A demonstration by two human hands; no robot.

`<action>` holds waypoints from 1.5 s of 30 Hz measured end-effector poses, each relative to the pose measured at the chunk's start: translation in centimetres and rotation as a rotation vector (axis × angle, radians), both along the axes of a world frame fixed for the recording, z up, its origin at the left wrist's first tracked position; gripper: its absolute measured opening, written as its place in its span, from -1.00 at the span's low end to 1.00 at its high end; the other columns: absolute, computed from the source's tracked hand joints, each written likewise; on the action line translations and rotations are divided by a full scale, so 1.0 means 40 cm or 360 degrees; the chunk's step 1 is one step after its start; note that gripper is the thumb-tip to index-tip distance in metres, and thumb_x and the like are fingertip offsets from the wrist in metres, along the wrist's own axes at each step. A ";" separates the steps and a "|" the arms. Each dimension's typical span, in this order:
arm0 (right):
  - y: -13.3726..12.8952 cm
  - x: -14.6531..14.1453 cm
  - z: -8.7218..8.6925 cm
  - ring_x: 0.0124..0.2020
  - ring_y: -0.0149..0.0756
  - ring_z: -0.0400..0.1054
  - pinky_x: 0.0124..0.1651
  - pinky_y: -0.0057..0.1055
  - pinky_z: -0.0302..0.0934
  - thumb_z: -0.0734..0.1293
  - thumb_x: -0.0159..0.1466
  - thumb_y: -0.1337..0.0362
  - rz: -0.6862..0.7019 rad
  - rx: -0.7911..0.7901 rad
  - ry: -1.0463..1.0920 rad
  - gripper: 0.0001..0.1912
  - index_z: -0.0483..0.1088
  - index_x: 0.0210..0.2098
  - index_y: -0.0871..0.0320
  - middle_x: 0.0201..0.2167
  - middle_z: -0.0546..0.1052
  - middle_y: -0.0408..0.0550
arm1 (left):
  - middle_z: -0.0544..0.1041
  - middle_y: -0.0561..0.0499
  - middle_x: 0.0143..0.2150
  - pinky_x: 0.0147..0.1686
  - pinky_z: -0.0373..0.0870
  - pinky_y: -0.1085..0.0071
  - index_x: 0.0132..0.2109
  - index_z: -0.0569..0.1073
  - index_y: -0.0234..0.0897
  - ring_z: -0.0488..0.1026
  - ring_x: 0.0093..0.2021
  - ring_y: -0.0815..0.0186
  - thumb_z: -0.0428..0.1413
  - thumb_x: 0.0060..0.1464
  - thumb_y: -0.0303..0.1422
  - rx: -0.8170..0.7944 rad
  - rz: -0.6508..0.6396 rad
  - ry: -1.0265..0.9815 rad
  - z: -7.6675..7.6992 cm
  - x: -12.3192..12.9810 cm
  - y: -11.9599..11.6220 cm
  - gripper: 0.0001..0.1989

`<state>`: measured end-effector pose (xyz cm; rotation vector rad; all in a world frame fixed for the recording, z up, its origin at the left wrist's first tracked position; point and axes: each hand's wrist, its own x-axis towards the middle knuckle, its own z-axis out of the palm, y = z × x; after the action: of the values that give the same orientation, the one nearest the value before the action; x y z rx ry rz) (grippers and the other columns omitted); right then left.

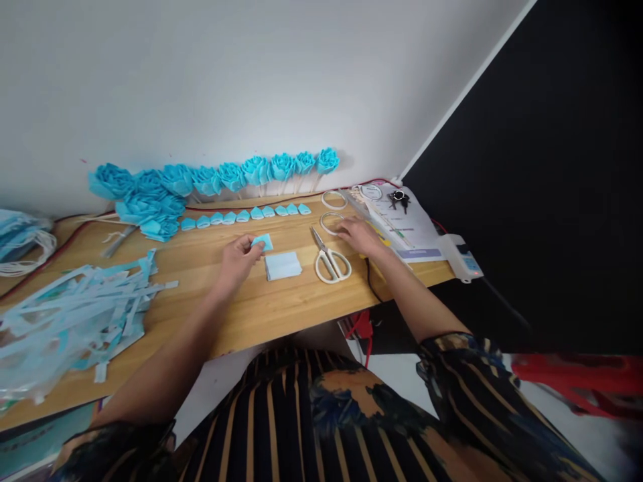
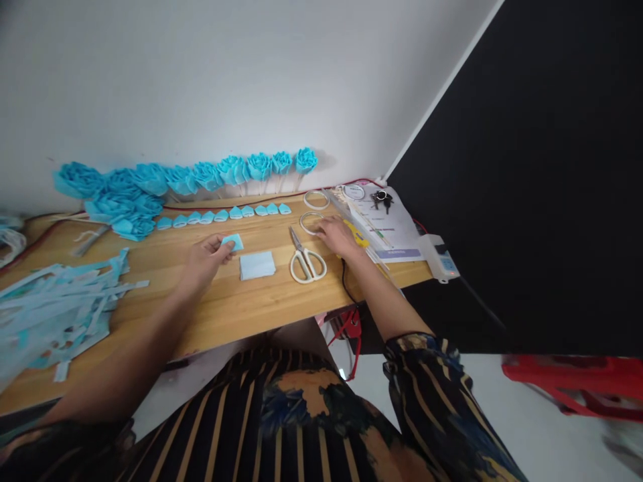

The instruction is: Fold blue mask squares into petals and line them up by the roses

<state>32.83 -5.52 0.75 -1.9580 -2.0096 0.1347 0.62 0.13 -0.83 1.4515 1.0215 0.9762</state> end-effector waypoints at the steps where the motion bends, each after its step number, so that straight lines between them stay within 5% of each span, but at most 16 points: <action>1: 0.006 -0.004 0.008 -0.12 -0.17 0.41 0.04 -0.25 0.21 0.35 0.21 0.39 0.0046 -0.0033 0.0044 -0.95 0.49 -0.36 0.19 -0.24 0.59 0.07 | 0.42 0.09 -0.55 -0.51 0.17 0.50 -0.42 0.41 -0.29 0.29 -0.55 0.43 0.19 -0.07 -0.15 0.0028 -0.0011 0.0011 0.003 -0.002 -0.003 -0.73; 6: -0.038 -0.076 0.103 -0.34 -0.31 0.44 -0.23 -0.41 0.23 0.29 0.30 0.24 0.0247 -0.0134 0.0497 -0.88 0.44 -0.28 0.15 -0.35 0.58 -0.10 | 0.51 0.00 -0.39 -0.43 0.27 0.47 -0.39 0.42 -0.27 0.40 -0.41 0.37 0.16 0.06 -0.22 0.0328 -0.0187 0.0040 0.055 -0.009 -0.045 -0.79; 10: -0.098 -0.144 0.193 -0.31 -0.33 0.46 -0.22 -0.43 0.25 0.30 0.31 0.18 0.0541 -0.0147 0.0673 -0.84 0.43 -0.25 0.13 -0.31 0.58 -0.11 | 0.54 -0.15 -0.05 -0.18 0.41 0.33 -0.42 0.37 -0.27 0.49 -0.07 0.21 0.15 0.10 -0.35 0.0738 -0.0460 0.0028 0.135 0.000 -0.086 -0.83; 13: -0.111 -0.168 0.221 -0.31 -0.35 0.45 -0.22 -0.44 0.25 0.30 0.30 0.23 0.0635 -0.0115 0.0658 -0.88 0.43 -0.24 0.13 -0.31 0.58 -0.12 | 0.50 -0.19 0.07 0.03 0.39 0.18 -0.42 0.36 -0.27 0.45 0.09 0.14 0.16 0.09 -0.43 0.1020 -0.0621 0.0160 0.178 0.010 -0.091 -0.85; 18: -0.100 -0.180 0.205 -0.32 -0.37 0.43 -0.22 -0.46 0.23 0.32 0.26 0.28 0.0713 -0.0047 0.0608 -0.92 0.43 -0.26 0.13 -0.33 0.57 -0.13 | 0.45 -0.22 0.17 0.12 0.38 0.13 -0.34 0.42 -0.27 0.43 0.15 0.12 0.14 0.09 -0.44 0.1269 -0.0742 0.0326 0.194 0.017 -0.069 -0.95; 23: -0.102 -0.184 0.190 -0.37 -0.39 0.38 -0.26 -0.46 0.17 0.32 0.27 0.29 0.0776 -0.0030 0.0545 -0.93 0.44 -0.29 0.14 -0.37 0.55 -0.14 | 0.61 -0.10 -0.11 -0.08 0.48 0.28 -0.25 0.45 -0.21 0.56 -0.12 0.24 0.06 0.13 -0.45 0.1323 -0.1080 0.0499 0.184 0.034 -0.069 -0.92; 33: -0.126 -0.182 0.183 -0.31 -0.30 0.32 -0.23 -0.38 0.17 0.24 0.30 0.31 0.0917 0.0201 0.0375 -0.85 0.45 -0.33 0.15 -0.37 0.46 -0.04 | 0.59 -0.14 -0.18 -0.23 0.48 0.33 -0.24 0.44 -0.26 0.54 -0.17 0.23 0.05 0.17 -0.47 0.1649 -0.0900 0.0595 0.184 0.062 -0.099 -0.92; 40: -0.132 -0.171 0.177 -0.25 -0.27 0.37 -0.17 -0.33 0.24 0.18 0.20 0.49 0.0927 0.0268 0.0420 -0.74 0.46 -0.26 0.17 -0.30 0.50 0.00 | 0.59 -0.15 -0.19 -0.25 0.48 0.36 -0.25 0.45 -0.28 0.54 -0.21 0.27 0.05 0.18 -0.46 0.1669 -0.0848 0.0568 0.182 0.070 -0.104 -0.92; 45: -0.125 -0.172 0.165 -0.20 -0.26 0.38 -0.11 -0.29 0.26 0.21 0.25 0.40 0.0962 0.0293 0.0419 -0.79 0.46 -0.22 0.14 -0.25 0.53 0.01 | 0.59 -0.15 -0.17 -0.22 0.50 0.35 -0.22 0.46 -0.28 0.55 -0.17 0.27 0.04 0.20 -0.47 0.1721 -0.0826 0.0588 0.188 0.072 -0.105 -0.91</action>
<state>25.95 -10.54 7.36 -1.1109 -2.2654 0.3160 3.49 -4.08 6.70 2.6902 0.2402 0.9030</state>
